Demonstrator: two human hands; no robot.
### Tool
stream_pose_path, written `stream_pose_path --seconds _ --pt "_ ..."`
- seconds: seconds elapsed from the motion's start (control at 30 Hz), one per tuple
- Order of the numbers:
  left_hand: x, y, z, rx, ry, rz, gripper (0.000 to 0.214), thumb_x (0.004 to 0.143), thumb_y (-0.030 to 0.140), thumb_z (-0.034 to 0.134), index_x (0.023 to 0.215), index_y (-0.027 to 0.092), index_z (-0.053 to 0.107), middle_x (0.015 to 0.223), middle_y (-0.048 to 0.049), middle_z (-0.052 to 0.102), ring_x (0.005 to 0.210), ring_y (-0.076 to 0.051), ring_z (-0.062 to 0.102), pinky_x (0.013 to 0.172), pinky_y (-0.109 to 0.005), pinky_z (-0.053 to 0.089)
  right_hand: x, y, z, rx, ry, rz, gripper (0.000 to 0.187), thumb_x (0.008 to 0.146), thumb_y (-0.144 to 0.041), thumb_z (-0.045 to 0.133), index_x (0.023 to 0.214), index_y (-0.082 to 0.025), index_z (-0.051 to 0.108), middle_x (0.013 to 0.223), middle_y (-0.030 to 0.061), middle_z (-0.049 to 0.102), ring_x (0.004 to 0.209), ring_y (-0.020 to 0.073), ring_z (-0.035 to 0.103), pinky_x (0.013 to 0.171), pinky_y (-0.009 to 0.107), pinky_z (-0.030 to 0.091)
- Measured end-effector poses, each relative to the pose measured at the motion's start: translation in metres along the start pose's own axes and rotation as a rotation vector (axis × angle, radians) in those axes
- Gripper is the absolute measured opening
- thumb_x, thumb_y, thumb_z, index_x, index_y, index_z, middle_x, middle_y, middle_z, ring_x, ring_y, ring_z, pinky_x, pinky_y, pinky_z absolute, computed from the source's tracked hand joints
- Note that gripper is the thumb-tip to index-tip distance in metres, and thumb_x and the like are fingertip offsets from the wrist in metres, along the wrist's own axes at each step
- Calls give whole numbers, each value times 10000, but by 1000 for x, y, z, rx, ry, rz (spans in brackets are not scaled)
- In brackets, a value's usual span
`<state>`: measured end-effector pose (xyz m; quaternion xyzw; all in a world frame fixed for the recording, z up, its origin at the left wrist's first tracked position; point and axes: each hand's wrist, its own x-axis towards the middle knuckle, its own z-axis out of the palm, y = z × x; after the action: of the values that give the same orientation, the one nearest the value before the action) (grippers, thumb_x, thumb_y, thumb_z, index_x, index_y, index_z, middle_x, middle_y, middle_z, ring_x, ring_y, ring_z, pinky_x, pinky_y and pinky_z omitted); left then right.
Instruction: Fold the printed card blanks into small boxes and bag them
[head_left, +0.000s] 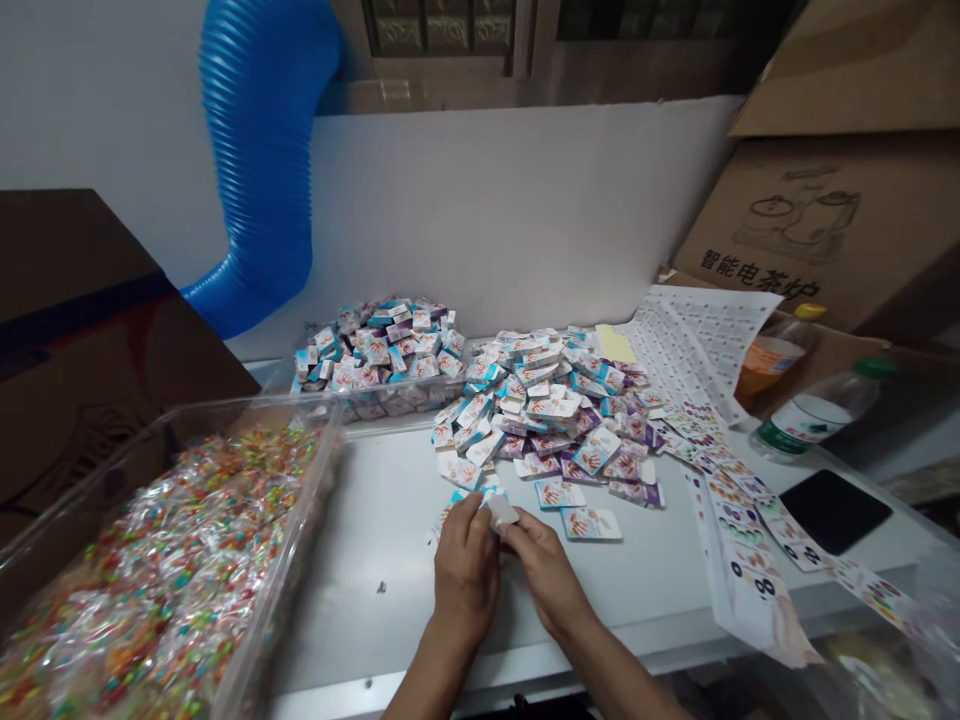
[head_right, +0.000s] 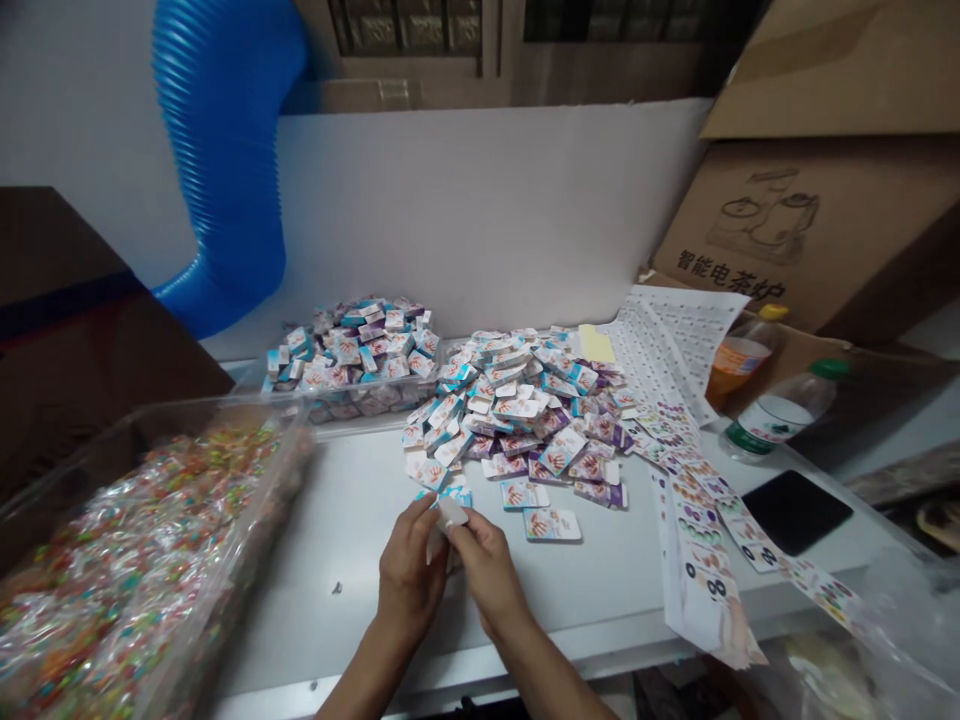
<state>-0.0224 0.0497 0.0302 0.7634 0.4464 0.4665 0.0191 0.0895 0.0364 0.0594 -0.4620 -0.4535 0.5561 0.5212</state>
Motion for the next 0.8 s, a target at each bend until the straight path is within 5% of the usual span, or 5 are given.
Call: stream_pose_path --seconds 0.13,0.37,0.5,0.63,0.8 --pt "0 2 -2 21 -40 11 351 825 116 453 1168 187 438 1172 -137 532 1090 -227 519 869 -413 482 -3 -7 -1 -367 56 -196 348 899 -379 414 1141 -216 604 1163 81 591 1114 222 495 1010 391 337" --pt "-4 2 0 -9 -11 -29 561 848 129 440 1366 165 228 1190 -140 539 1094 -209 535 869 -358 497 0 -11 -5 -525 64 -126 366 888 -345 428 1176 -187 589 1018 89 647 983 231 573 891 382 441" --pt "-6 -1 0 -4 -29 -32 555 868 154 436 1378 161 218 1213 -135 535 1085 -198 543 912 -357 475 -5 -15 -2 -951 41 -355 400 880 -200 377 1253 -171 517 984 111 643 931 258 537 849 442 414" --pt "-5 1 -4 31 -30 12 556 870 102 388 1389 155 196 1229 -146 524 1119 -201 519 923 -368 466 -13 -11 2 -1208 33 -516 475 855 -181 401 1327 -130 415 1178 141 569 1039 293 472 906 476 357" --pt "-9 3 -5 39 -45 16 612 855 119 414 1405 164 149 1233 -154 521 1092 -218 537 896 -379 475 -17 -6 5 -1280 -54 -408 487 854 -123 337 1338 -114 394 1132 159 589 989 269 529 857 428 415"
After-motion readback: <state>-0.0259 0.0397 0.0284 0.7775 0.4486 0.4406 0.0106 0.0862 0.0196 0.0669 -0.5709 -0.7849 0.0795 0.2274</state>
